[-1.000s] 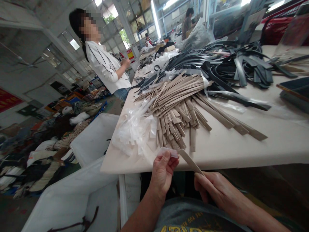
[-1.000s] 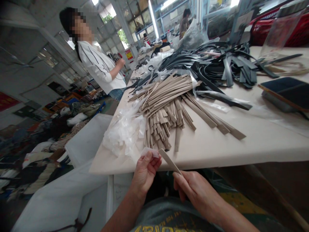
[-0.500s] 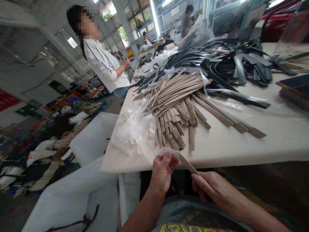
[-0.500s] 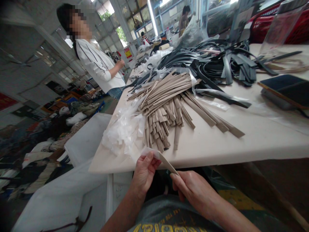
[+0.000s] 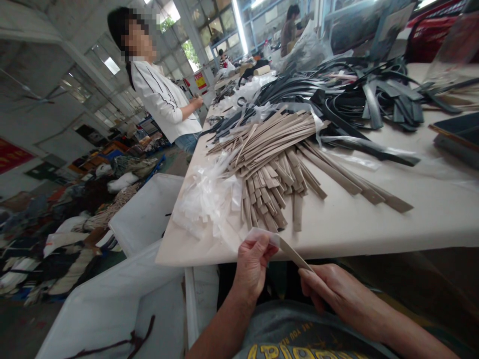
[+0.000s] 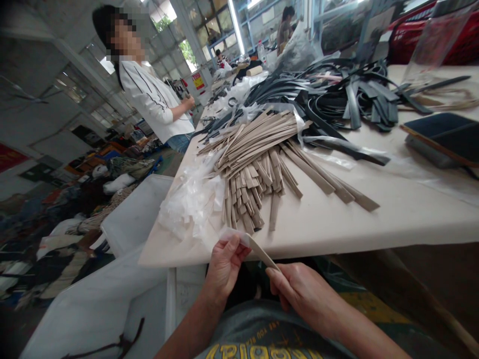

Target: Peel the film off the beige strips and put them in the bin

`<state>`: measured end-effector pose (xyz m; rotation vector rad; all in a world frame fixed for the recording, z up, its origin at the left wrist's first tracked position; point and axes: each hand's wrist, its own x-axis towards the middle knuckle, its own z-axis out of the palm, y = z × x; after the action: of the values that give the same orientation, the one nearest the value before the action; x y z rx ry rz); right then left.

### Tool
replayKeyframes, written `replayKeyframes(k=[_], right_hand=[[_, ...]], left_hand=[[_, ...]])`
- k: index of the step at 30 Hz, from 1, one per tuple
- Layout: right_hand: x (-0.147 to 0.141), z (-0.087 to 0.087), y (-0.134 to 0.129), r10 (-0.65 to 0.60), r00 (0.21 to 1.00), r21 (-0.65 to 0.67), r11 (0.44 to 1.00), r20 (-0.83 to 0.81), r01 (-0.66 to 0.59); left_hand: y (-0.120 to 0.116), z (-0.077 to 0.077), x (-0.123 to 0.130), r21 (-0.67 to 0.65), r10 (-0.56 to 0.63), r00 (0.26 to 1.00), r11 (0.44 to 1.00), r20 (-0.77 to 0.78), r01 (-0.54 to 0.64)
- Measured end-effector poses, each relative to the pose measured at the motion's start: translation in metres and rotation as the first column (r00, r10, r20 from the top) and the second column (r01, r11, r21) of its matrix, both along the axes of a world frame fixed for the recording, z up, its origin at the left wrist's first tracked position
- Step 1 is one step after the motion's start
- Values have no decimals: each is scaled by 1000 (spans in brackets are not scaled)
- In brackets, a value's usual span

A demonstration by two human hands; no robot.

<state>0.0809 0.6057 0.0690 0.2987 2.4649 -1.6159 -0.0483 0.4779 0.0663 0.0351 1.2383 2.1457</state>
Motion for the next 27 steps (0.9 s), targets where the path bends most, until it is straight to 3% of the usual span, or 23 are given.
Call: replayKeyframes(k=[12, 27], right_hand=[[15, -4, 2, -43, 998, -98, 994, -47, 38], [8, 0, -1, 25, 999, -43, 999, 22, -24]], left_hand=[[-2, -1, -3, 37, 6, 996, 999, 89, -9], [-1, 0, 0, 12, -5, 999, 1000, 42, 5]])
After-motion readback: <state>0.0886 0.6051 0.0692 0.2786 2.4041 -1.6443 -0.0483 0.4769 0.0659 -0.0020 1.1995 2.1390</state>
